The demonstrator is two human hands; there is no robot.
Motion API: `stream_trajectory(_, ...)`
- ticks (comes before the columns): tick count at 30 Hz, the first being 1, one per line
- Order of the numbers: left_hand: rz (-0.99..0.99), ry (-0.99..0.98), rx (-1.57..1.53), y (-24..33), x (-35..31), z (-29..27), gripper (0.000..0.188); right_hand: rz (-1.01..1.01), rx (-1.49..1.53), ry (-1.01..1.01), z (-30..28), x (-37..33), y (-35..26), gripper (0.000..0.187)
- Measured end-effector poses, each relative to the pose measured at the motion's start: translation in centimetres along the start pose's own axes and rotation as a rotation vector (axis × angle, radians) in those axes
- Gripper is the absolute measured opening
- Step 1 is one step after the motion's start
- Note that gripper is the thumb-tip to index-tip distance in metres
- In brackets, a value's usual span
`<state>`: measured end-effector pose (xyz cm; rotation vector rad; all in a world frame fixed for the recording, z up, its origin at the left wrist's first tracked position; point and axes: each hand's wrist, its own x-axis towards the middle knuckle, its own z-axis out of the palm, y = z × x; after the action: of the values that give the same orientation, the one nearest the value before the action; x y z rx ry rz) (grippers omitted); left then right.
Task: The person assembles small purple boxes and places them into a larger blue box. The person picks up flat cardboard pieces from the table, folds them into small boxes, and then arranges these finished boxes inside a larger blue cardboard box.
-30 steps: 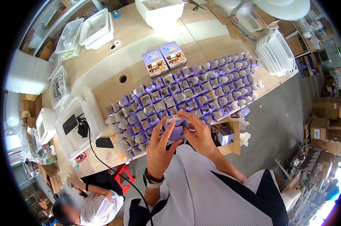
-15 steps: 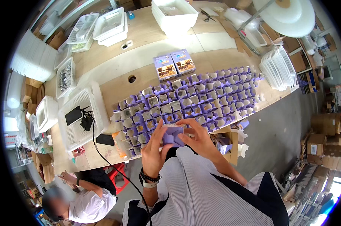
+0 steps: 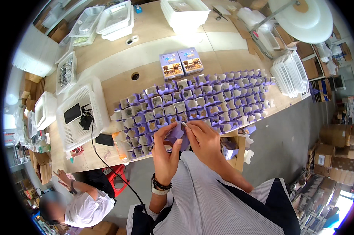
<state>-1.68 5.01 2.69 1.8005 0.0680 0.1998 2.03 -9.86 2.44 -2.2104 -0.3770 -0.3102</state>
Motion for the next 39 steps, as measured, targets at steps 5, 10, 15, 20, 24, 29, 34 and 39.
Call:
stream_trajectory(5, 0.035, -0.010, 0.143, -0.5, 0.9, 2.6, 0.053, -0.061, -0.126, 0.066, -1.5, 0.3, 1.2, 0.014)
stream_trajectory(10, -0.067, -0.086, 0.142, -0.3, 0.7, 4.6, 0.043, 0.042, -0.041, 0.096, -3.0, -0.4, 2.8, 0.017)
stream_trajectory(15, 0.097, -0.211, 0.175, 0.3, 1.0, 7.4, 0.048, 0.371, 0.167, 0.060, -4.1, -0.7, 5.7, 0.034)
stream_trajectory(20, -0.077, -0.172, 0.192, 1.8, 1.3, 12.3, 0.054, 0.443, 0.300, 0.030, -6.0, -0.7, 8.9, 0.056)
stream_trajectory(24, -0.090, -0.119, 0.312, 1.4, 2.4, 15.0, 0.040, 0.558, 0.490, 0.000, -7.7, -1.5, 10.8, 0.047)
stream_trajectory(29, -0.219, -0.025, 0.015, 0.4, 3.3, 17.8, 0.019, 0.593, 0.731, 0.127, -10.9, -1.8, 13.6, 0.040)
stream_trajectory(34, -0.145, -0.116, 0.035, -0.7, 3.4, 21.5, 0.023, 0.807, 0.563, 0.109, -13.0, -2.3, 16.7, 0.029)
stream_trajectory(39, -0.141, -0.457, 0.116, 0.2, 3.3, 25.8, 0.034, 0.783, 0.243, 0.257, -15.3, -5.3, 24.1, 0.021)
